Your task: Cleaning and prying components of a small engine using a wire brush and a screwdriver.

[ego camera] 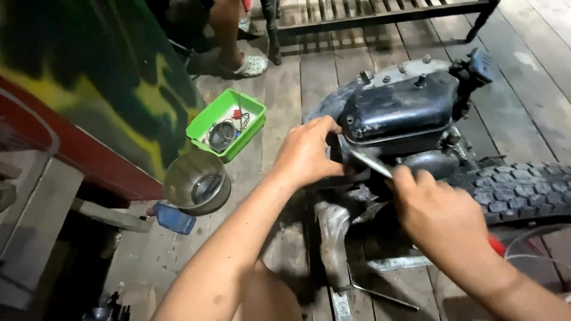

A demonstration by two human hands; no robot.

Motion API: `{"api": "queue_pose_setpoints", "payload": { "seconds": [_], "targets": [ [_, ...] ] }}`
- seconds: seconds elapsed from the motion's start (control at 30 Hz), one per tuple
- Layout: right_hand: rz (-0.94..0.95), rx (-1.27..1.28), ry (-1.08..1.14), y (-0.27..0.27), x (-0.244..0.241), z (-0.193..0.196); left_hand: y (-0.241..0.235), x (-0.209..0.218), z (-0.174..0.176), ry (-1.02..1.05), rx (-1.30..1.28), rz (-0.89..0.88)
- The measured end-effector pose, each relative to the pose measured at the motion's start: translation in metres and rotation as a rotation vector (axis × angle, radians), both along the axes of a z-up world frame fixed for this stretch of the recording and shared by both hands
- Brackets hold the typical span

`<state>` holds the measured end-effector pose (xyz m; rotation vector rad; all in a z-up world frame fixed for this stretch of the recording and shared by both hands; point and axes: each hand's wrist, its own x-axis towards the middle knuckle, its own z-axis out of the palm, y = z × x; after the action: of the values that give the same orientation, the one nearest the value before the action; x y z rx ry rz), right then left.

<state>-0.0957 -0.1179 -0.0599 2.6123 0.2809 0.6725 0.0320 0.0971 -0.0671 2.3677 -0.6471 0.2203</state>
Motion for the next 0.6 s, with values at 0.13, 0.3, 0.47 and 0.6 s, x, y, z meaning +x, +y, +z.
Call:
{"api": "queue_pose_setpoints", "payload": {
  "seconds": [0.13, 0.3, 0.47, 0.6],
  "targets": [
    [0.059, 0.032, -0.013, 0.012, 0.024, 0.011, 0.001, 0.000, 0.003, -0.037, -0.038, -0.038],
    [0.088, -0.137, 0.091, -0.021, 0.025, 0.014, 0.001, -0.002, 0.010, 0.119, 0.016, 0.038],
    [0.035, -0.274, 0.105, -0.058, 0.024, 0.010, 0.003, -0.002, 0.009, 0.127, -0.003, 0.002],
    [0.022, -0.147, 0.281, -0.028, 0.037, 0.016, -0.001, -0.003, 0.011, 0.118, 0.016, 0.015]
  ]
}}
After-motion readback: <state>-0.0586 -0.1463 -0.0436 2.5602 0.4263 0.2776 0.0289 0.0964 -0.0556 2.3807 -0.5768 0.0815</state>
